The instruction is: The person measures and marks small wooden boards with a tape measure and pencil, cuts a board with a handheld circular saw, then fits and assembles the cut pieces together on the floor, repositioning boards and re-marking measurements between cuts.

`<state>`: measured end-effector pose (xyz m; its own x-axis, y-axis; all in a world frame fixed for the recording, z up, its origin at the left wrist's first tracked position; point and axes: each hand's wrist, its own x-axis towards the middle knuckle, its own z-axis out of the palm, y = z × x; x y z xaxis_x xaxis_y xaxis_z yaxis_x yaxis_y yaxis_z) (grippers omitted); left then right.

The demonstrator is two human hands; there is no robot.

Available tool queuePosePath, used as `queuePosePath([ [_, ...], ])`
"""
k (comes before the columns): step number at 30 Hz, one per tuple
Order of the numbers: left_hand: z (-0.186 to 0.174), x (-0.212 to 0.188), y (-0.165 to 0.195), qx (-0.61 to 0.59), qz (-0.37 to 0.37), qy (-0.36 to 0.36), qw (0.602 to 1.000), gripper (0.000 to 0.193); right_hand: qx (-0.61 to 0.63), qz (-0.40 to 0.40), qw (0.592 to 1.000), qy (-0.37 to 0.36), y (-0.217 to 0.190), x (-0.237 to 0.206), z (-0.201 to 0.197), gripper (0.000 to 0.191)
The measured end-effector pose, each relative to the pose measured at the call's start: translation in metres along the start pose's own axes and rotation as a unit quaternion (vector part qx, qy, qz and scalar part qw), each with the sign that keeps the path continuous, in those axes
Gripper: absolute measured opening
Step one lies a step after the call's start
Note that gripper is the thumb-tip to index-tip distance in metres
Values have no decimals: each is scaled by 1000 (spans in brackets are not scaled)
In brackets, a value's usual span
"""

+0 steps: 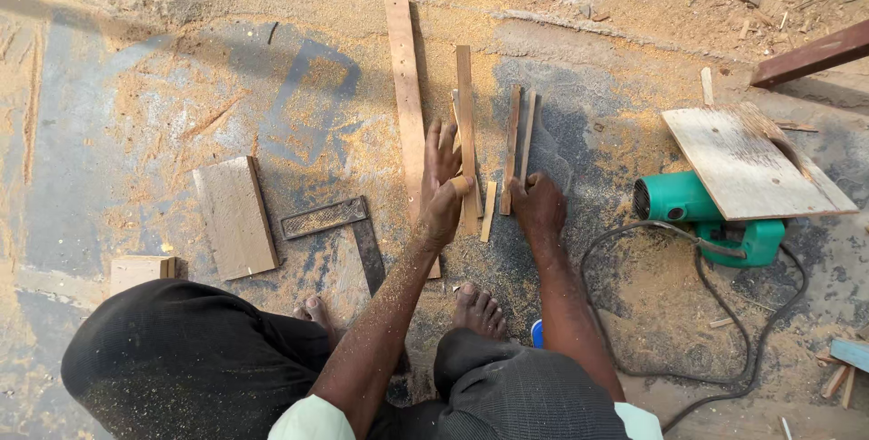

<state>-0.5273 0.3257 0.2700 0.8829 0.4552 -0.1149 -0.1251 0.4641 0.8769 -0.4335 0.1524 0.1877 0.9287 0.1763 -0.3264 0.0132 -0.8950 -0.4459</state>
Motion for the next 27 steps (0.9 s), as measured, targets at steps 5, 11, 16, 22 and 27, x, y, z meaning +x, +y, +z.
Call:
queuePosePath([
  [5,-14,-11,28,-10,47,-13,999,118,-47,2,999,25,-2,4,5,32],
  [11,-42,-24,43,-183,-12,-38,982,109,54,-13,993,104,6,-13,2,25],
  [16,-65,-29,51,-427,-94,-106,893,100,558,109,817,-98,0,-47,-58,45],
  [22,-68,-33,63,-477,-103,-119,865,97,811,12,551,196,-25,-98,-196,73],
  [27,-58,-34,60,-352,-43,-112,928,102,567,-81,820,-19,-90,-129,-115,93],
])
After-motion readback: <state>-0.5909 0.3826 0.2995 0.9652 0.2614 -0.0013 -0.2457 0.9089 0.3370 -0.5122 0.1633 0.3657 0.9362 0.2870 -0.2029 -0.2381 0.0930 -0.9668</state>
